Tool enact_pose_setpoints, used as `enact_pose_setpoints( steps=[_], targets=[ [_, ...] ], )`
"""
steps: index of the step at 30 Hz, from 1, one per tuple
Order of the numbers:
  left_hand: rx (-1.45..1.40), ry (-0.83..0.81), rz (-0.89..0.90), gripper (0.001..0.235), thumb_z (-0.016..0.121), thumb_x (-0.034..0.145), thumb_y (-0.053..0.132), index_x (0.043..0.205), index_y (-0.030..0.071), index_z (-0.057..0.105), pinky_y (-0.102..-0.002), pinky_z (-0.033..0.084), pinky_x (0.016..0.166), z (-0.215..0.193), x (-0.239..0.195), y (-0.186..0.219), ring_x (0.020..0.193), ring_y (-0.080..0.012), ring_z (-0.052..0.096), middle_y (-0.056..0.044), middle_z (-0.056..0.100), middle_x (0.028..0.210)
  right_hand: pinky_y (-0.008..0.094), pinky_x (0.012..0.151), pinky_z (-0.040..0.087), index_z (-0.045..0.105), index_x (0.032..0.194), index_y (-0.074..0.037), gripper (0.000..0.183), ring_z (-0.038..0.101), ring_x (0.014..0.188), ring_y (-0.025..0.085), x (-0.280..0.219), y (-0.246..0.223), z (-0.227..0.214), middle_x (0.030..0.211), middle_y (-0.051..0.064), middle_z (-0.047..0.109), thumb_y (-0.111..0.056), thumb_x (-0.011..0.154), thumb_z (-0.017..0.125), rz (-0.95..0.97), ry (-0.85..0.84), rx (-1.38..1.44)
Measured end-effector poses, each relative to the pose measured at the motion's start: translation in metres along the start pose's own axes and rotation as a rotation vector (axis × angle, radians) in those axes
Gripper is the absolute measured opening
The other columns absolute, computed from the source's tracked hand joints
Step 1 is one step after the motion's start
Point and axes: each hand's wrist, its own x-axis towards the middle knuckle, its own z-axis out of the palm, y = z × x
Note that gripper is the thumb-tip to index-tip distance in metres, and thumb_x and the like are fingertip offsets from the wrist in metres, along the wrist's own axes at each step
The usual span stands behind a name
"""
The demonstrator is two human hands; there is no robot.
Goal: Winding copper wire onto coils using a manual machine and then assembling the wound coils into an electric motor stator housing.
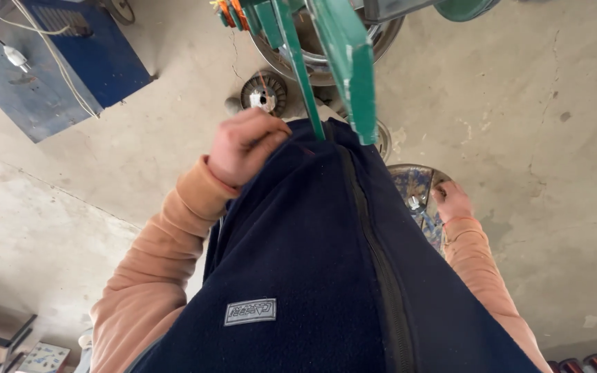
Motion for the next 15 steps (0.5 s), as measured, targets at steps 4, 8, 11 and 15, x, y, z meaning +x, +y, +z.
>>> enact_pose_setpoints(
  steps=[4,8,11,15],
  targets=[
    [0.007,-0.121,0.105,0.005,0.071,0.097,0.006,0.101,0.006,0.072,-0.035,0.054,0.073,0.001,0.004,0.007,0.083,-0.0264,0.068,-0.01,0.067,0.089,0.048,0.086,0.055,0.071,0.109,-0.019,0.024,0.067,0.102,0.035,-0.009,-0.019,0.001,0.115,0.01,0.069,-0.035,0.092,0.072,0.083,0.064,-0.058],
    [-0.003,-0.204,0.218,0.003,0.073,0.096,0.01,0.099,0.009,0.072,-0.037,0.054,0.071,0.004,0.009,0.01,0.081,-0.027,0.068,-0.007,0.067,0.086,0.05,0.078,0.054,0.071,0.12,-0.018,0.033,0.068,0.095,0.036,-0.024,-0.062,-0.017,0.122,0.011,0.067,-0.029,0.088,0.074,0.064,0.255,-0.141],
    [-0.041,-0.287,0.297,0.004,0.072,0.097,0.013,0.099,0.01,0.07,-0.04,0.054,0.074,0.009,0.007,0.008,0.082,-0.0291,0.067,-0.008,0.067,0.087,0.04,0.081,0.057,0.072,0.114,-0.009,0.022,0.072,0.092,0.03,-0.024,-0.19,-0.083,0.107,0.012,0.072,-0.023,0.097,0.074,-0.098,0.333,0.187],
    [0.058,-0.372,0.315,0.006,0.072,0.094,0.017,0.096,0.011,0.07,-0.041,0.053,0.074,0.01,0.009,0.005,0.081,-0.0294,0.067,-0.006,0.07,0.088,0.033,0.084,0.056,0.072,0.114,-0.002,0.015,0.071,0.092,0.025,-0.044,-0.359,-0.153,0.104,0.015,0.071,-0.009,0.102,0.07,-0.432,0.364,0.503]
  ],
)
